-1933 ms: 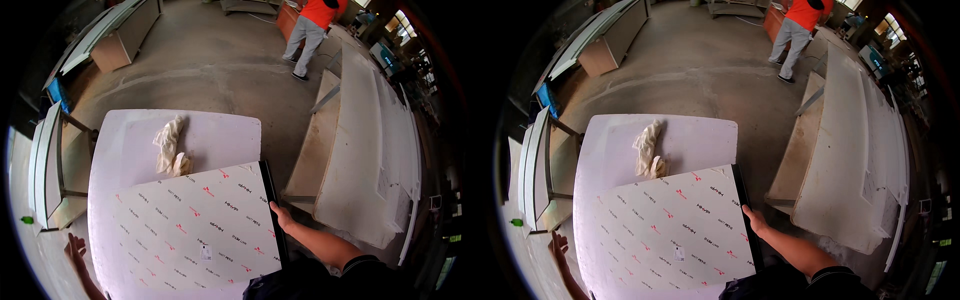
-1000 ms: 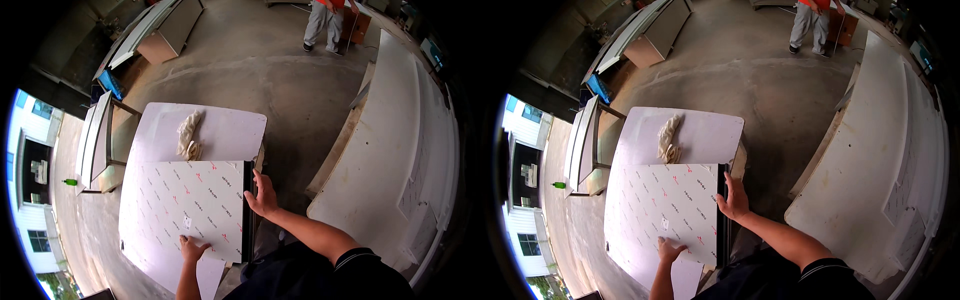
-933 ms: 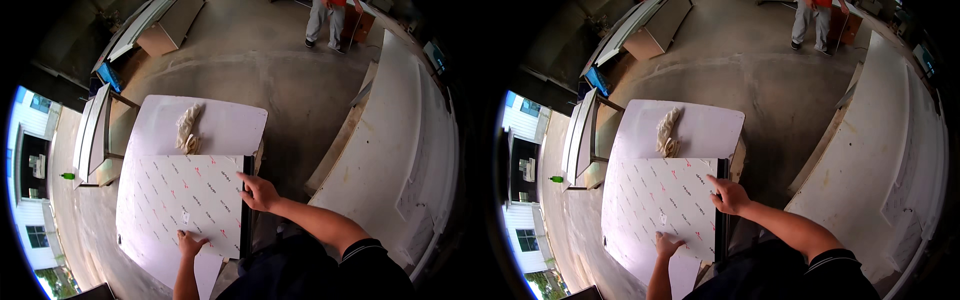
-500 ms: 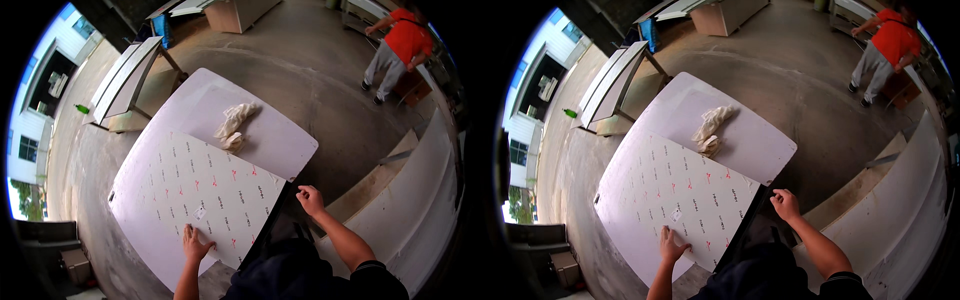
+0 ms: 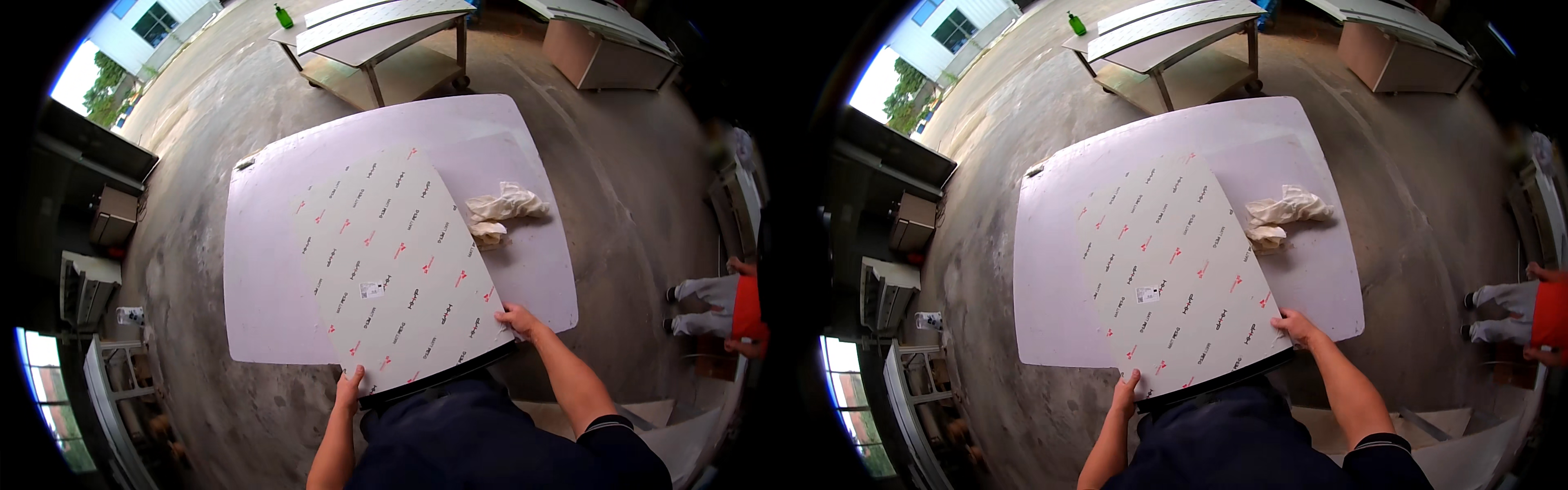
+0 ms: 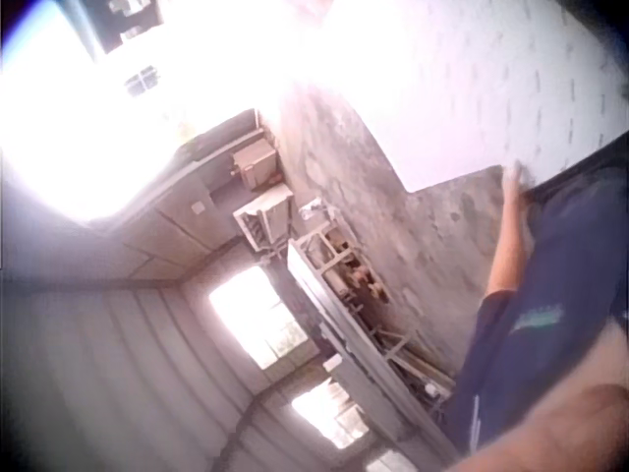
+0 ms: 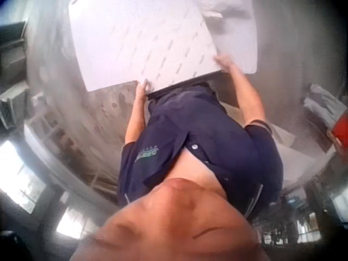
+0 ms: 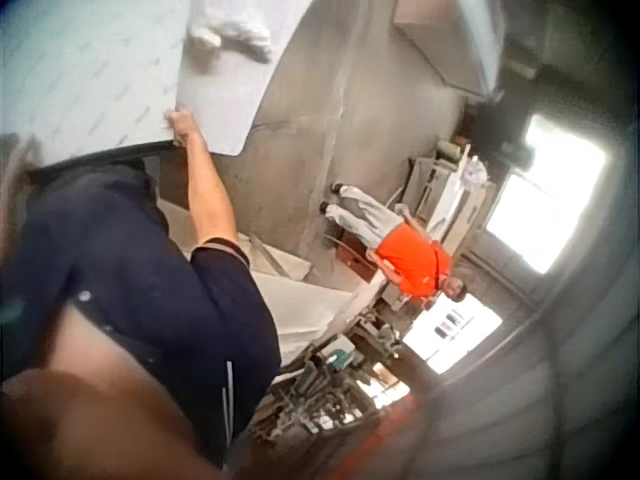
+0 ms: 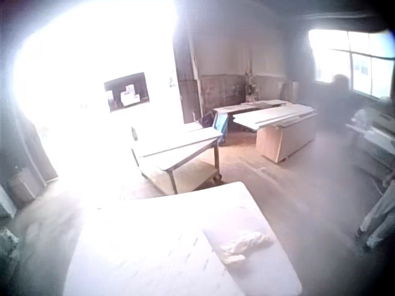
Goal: The person wipes a large white furniture panel using a cloth and liquid from a bottle, flips the panel over with assistance, uses a scraper on the edges, and continues wiping the surface.
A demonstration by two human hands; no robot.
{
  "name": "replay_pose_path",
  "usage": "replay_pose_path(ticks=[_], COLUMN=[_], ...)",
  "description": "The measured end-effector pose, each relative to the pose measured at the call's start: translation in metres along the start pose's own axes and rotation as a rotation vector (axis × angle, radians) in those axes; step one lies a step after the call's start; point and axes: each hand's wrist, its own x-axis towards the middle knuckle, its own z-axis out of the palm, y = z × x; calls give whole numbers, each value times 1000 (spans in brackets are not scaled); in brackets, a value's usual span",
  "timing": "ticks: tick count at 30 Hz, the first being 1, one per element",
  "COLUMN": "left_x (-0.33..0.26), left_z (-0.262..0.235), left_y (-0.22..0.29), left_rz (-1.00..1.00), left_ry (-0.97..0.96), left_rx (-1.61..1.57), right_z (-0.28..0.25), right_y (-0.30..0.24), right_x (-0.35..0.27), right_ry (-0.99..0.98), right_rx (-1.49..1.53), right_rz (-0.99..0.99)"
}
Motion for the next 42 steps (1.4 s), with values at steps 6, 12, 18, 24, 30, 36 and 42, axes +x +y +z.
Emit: replay_pose_path(ticks=[6, 12, 18, 24, 30, 36, 42], left_x=[18, 29, 19, 78, -9, -116, -149], left_z=[-8, -16, 0, 7, 308, 575, 757], left_y=[-13, -31, 9, 65, 142, 158, 150], left_rz=[-125, -39, -144, 733, 732, 852, 855], left_ry=[-31, 34, -35, 490, -286, -1154, -1065], left_rx=[-72, 17, 359, 683, 764, 1531, 1271], right_z=[16, 12, -39, -123, -257, -355, -488], right_y=[10, 21, 97, 140, 240, 292, 69], right_x=[7, 19, -17, -77, -140, -248, -402], right_ry=[16, 40, 179, 417, 731, 1003, 1205], right_rx=[158, 149, -350, -184, 34, 153, 401], right_rz=[135, 117, -74, -1, 71, 29, -257])
